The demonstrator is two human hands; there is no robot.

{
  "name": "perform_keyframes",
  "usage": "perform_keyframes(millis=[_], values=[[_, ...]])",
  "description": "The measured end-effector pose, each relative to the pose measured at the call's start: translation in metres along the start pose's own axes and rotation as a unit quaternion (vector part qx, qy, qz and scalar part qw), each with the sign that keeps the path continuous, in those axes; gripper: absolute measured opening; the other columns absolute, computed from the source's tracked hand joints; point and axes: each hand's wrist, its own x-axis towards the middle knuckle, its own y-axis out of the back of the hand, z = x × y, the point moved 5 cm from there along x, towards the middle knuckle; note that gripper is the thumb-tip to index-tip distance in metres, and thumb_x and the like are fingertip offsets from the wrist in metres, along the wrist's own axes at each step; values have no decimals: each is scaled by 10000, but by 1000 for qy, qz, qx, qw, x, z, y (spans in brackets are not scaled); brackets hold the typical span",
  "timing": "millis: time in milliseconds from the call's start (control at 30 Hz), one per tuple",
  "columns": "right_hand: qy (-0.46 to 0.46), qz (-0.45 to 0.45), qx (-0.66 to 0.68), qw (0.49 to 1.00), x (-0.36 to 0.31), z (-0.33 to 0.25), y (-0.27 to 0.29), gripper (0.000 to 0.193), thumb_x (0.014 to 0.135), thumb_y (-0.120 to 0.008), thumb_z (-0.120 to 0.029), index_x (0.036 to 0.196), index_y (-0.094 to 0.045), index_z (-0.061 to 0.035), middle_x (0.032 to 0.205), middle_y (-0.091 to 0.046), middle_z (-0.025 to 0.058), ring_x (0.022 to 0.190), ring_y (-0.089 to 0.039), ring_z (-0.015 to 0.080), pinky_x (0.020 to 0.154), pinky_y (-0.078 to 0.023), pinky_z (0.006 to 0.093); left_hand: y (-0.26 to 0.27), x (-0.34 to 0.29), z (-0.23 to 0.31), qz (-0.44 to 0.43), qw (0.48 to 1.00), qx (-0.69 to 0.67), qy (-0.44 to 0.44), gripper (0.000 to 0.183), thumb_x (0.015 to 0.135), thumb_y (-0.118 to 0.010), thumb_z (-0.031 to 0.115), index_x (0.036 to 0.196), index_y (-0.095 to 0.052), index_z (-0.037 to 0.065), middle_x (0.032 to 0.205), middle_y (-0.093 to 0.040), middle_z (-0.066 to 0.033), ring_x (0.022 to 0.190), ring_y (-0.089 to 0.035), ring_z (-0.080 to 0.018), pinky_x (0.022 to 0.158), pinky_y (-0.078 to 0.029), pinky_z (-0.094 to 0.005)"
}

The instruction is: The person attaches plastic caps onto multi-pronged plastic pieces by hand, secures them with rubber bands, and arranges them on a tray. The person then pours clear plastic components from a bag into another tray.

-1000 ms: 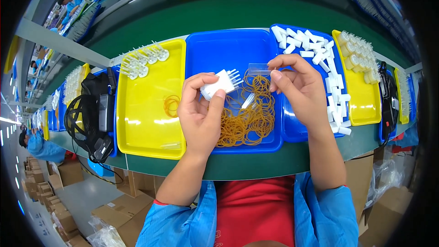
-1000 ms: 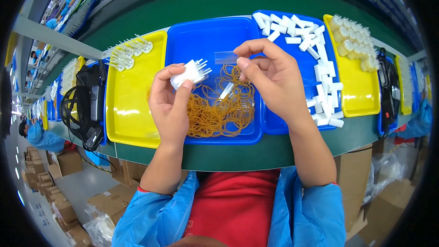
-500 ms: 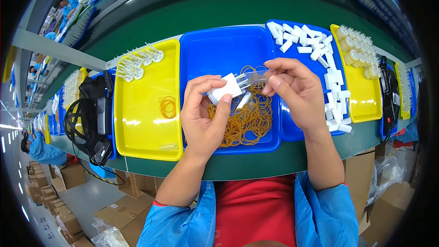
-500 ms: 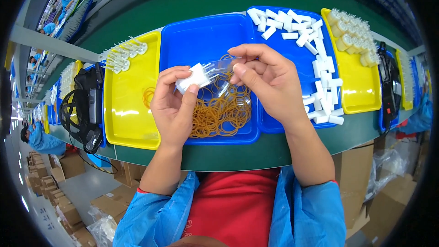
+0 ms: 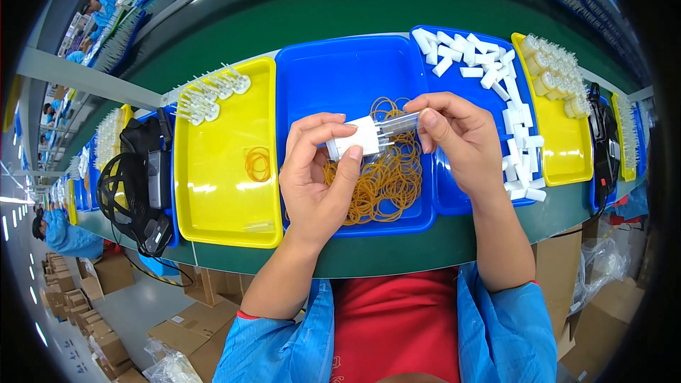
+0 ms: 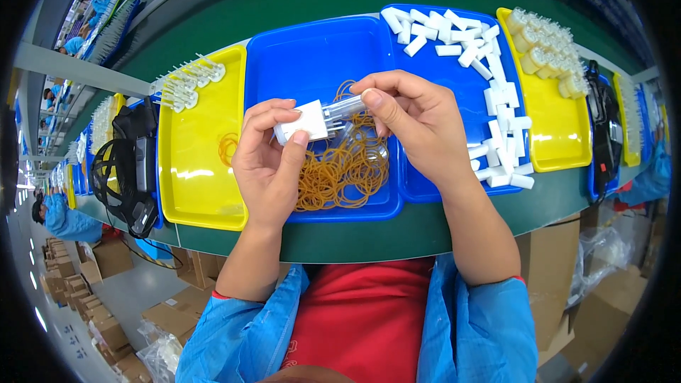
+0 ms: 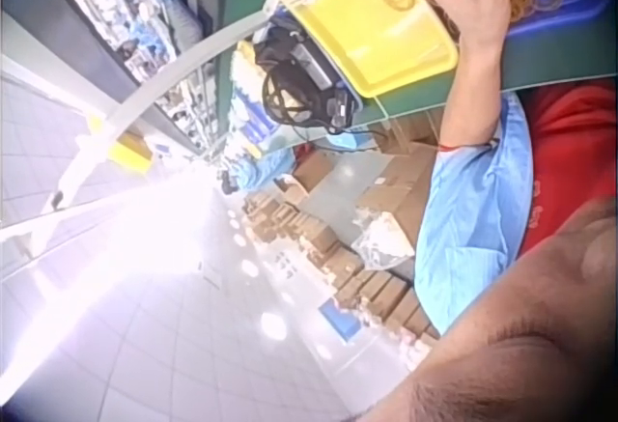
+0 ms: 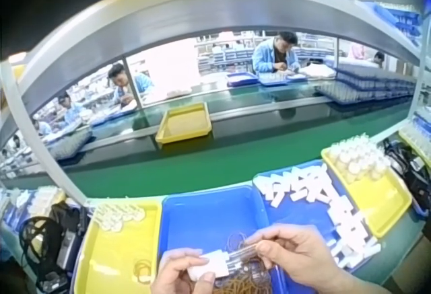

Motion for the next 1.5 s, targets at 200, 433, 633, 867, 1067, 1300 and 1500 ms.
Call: perform_keyframes(millis=[200,433,633,867,1067,1300,1500], values=[[37,-33,22,999,0,-7,-5,251,1074,-749,-93,1293,-725,28,1090,-741,81,874,-694,92,768,-574,234,2,0,-1,-2,1000,-1,13,265,1003,-737,-57,1255,-700,16,1351,-580,-149,1255,-632,-203,1020,-558,-315],[-2,-48,65,997,-1,-3,2,275,1065,-737,-54,1319,-662,22,1125,-734,119,955,-750,147,835,-613,271,2,-1,-3,10,1000,-15,24,259,1010,-721,-61,1257,-699,15,1360,-575,-149,1249,-631,-191,1009,-558,-306],[0,-54,106,993,-1,3,0,197,1082,-727,-88,1238,-642,-2,1080,-720,105,923,-745,143,809,-607,270,1,0,-2,9,999,-18,24,257,1010,-718,-64,1255,-698,13,1358,-575,-153,1251,-630,-196,1006,-558,-309],[-10,-30,85,996,-2,-4,-7,241,1018,-773,9,1205,-623,-14,1121,-702,97,971,-728,135,865,-611,277,2,-2,-3,8,1000,-11,21,255,1010,-718,-63,1253,-699,13,1356,-577,-154,1255,-631,-200,1002,-562,-314],[25,-63,73,995,-1,-5,-2,179,995,-762,74,1140,-681,7,1204,-695,101,1086,-722,157,983,-607,312,1,-1,-2,7,1000,-15,18,259,1009,-722,-62,1255,-700,16,1358,-578,-153,1257,-632,-201,1001,-566,-313],[22,-20,53,998,-1,-4,-2,204,1035,-739,26,1237,-707,30,1248,-737,128,1186,-711,175,1071,-582,324,2,-1,-2,9,1000,-15,24,261,1009,-718,-65,1256,-699,16,1359,-578,-151,1253,-634,-194,1005,-567,-311],[49,-22,30,998,0,-1,0,240,1032,-752,20,1267,-706,37,1256,-742,132,1201,-715,188,1079,-584,334,2,-1,-1,10,1000,-14,21,249,1015,-711,-64,1250,-699,17,1359,-578,-150,1244,-637,-190,1005,-565,-311]])
